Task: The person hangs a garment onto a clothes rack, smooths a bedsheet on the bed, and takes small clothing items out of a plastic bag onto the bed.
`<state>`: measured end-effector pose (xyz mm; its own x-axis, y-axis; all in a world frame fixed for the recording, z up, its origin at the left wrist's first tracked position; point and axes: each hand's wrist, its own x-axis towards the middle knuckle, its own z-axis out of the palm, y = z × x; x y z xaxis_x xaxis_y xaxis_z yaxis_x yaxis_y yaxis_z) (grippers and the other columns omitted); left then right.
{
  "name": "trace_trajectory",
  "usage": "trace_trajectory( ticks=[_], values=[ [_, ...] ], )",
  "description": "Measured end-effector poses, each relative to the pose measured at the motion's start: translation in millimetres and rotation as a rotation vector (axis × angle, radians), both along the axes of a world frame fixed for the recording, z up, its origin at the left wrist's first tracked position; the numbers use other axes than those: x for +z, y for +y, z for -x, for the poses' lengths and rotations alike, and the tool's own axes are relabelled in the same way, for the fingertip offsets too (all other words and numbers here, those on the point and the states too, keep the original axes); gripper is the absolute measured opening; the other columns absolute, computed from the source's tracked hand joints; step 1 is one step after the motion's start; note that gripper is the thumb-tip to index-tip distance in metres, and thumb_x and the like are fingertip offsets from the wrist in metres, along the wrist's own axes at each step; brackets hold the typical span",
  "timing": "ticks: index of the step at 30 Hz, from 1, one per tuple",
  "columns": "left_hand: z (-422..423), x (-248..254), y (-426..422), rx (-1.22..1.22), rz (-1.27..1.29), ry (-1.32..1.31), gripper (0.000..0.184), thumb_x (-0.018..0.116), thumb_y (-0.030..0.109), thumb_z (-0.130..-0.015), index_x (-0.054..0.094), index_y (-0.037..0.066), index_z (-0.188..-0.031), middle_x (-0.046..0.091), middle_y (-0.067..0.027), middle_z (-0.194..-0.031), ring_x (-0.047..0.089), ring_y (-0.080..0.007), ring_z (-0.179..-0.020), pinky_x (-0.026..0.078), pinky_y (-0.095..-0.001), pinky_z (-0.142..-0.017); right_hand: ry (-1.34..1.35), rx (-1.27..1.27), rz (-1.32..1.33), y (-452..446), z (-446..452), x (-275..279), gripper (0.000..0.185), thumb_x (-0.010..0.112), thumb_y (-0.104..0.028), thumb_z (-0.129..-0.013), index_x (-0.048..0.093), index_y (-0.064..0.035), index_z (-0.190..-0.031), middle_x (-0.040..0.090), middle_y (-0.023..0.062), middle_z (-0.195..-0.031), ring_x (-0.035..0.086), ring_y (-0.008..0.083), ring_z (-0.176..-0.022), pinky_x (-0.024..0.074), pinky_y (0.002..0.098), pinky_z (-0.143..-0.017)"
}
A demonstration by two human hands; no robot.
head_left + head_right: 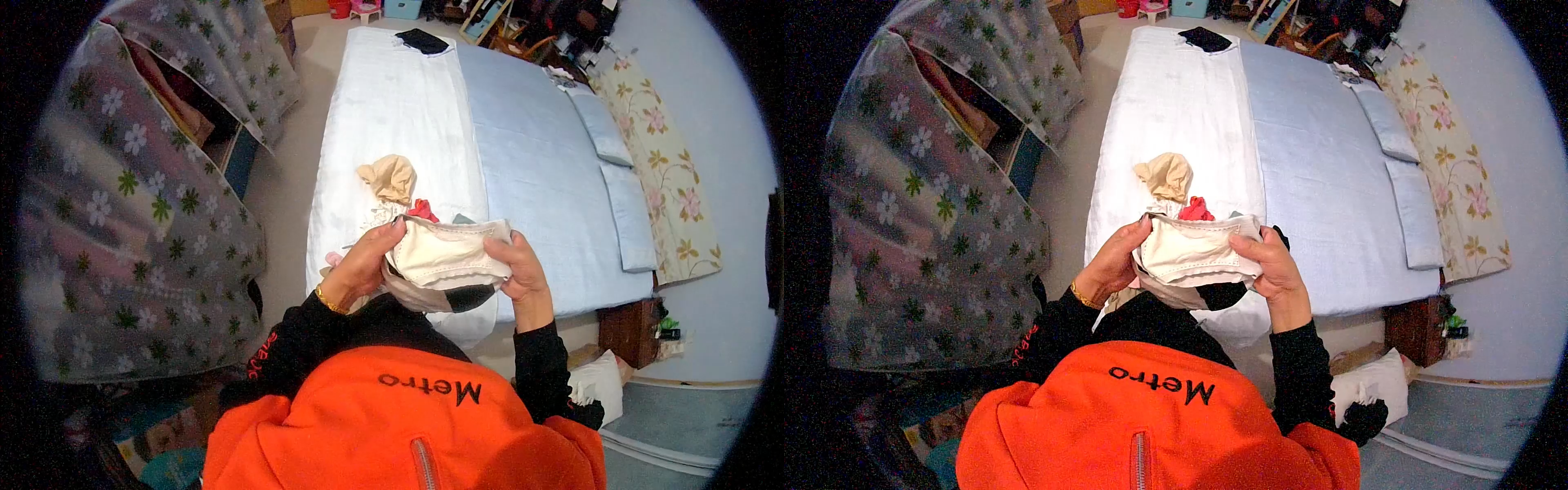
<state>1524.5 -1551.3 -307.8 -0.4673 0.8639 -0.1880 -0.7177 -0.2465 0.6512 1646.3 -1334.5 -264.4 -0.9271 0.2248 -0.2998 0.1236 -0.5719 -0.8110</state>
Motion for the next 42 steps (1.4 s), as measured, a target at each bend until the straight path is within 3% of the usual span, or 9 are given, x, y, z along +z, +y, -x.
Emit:
trace_trajectory(
  ticks=[7,9,12,15,26,34,37,39,42],
  values=[
    [-5,5,3,0.031,0.031,-0.087,0.053,0.043,0.042,-0.096,0.049,-0.002,-0.122,0.057,-0.0134,-0.12,0.056,-0.0213,-0.109,0.044,-0.0354,-0.096,-0.038,-0.065,0.101,2,0,-5,0.034,0.064,-0.013,-0.085,0.051,0.0078,-0.11,0.062,0.017,-0.101,0.066,0.0231,-0.086,0.057,0.0355,-0.074],
    [-4,9,-1,-0.035,-0.05,-0.047,0.049,0.051,0.036,-0.094,0.048,-0.003,-0.123,0.058,-0.0126,-0.119,0.058,-0.02,-0.106,0.047,-0.0343,-0.093,-0.022,-0.069,0.113,1,1,-4,0.034,0.064,-0.016,-0.086,0.052,0.0073,-0.109,0.062,0.0166,-0.1,0.066,0.0229,-0.086,0.0572,0.0352,-0.073],
    [-2,-1,-3,-0.055,0.023,0.08,0.044,0.059,0.025,-0.09,0.049,-0.002,-0.123,0.06,-0.0112,-0.114,0.06,-0.0183,-0.101,0.05,-0.0324,-0.088,0.0,-0.071,0.112,5,2,-8,0.034,0.063,-0.018,-0.087,0.052,0.0065,-0.107,0.062,0.016,-0.099,0.066,0.0224,-0.086,0.0574,0.0345,-0.073],
    [-2,-1,-2,0.013,0.036,-0.009,0.043,0.062,0.018,-0.087,0.048,-0.001,-0.123,0.061,-0.0098,-0.111,0.062,-0.0166,-0.097,0.052,-0.0305,-0.084,0.015,-0.076,0.068,4,1,-4,0.034,0.063,-0.019,-0.087,0.053,0.0061,-0.107,0.063,0.0158,-0.099,0.066,0.0221,-0.086,0.0573,0.0339,-0.073],
    [-12,5,8,0.045,0.099,0.013,0.041,0.058,0.025,-0.091,0.049,-0.001,-0.121,0.061,-0.009,-0.11,0.061,-0.0162,-0.096,0.05,-0.0305,-0.085,0.037,-0.072,-0.039,0,-6,0,0.038,0.066,-0.02,-0.085,0.053,0.0075,-0.108,0.063,0.0159,-0.099,0.065,0.0207,-0.086,0.0559,0.0323,-0.074],
    [-15,2,6,0.004,0.123,0.11,0.039,0.056,0.023,-0.092,0.049,-0.001,-0.121,0.06,-0.0105,-0.11,0.061,-0.0174,-0.095,0.051,-0.0298,-0.084,-0.044,0.027,-0.111,4,-8,0,0.039,0.068,-0.011,-0.081,0.05,0.008,-0.111,0.061,0.0167,-0.103,0.064,0.0215,-0.09,0.0544,0.0323,-0.08],
    [-13,-3,9,0.027,0.123,0.055,0.039,0.057,0.022,-0.091,0.049,-0.001,-0.121,0.06,-0.0113,-0.11,0.061,-0.0179,-0.096,0.051,-0.0295,-0.084,0.003,-0.027,-0.109,-1,-8,-2,0.036,0.069,-0.013,-0.082,0.054,0.008,-0.108,0.063,0.0143,-0.099,0.065,0.0191,-0.085,0.0548,0.0302,-0.074],
    [-11,-3,8,0.054,0.044,-0.092,0.04,0.061,0.024,-0.089,0.052,-0.002,-0.118,0.062,-0.0101,-0.109,0.061,-0.0176,-0.096,0.051,-0.0323,-0.084,-0.002,-0.04,-0.102,-5,-6,-3,0.036,0.068,-0.013,-0.082,0.054,0.0078,-0.108,0.063,0.0139,-0.099,0.064,0.0186,-0.085,0.0545,0.0303,-0.074],
    [-13,1,7,0.081,0.073,-0.106,0.035,0.058,0.02,-0.09,0.052,-0.002,-0.117,0.063,-0.0099,-0.105,0.061,-0.0165,-0.095,0.051,-0.0321,-0.083,-0.013,-0.066,-0.097,-5,-6,-1,0.034,0.067,-0.013,-0.083,0.055,0.0073,-0.107,0.064,0.0126,-0.098,0.064,0.0172,-0.084,0.0536,0.0298,-0.075]
  ],
)
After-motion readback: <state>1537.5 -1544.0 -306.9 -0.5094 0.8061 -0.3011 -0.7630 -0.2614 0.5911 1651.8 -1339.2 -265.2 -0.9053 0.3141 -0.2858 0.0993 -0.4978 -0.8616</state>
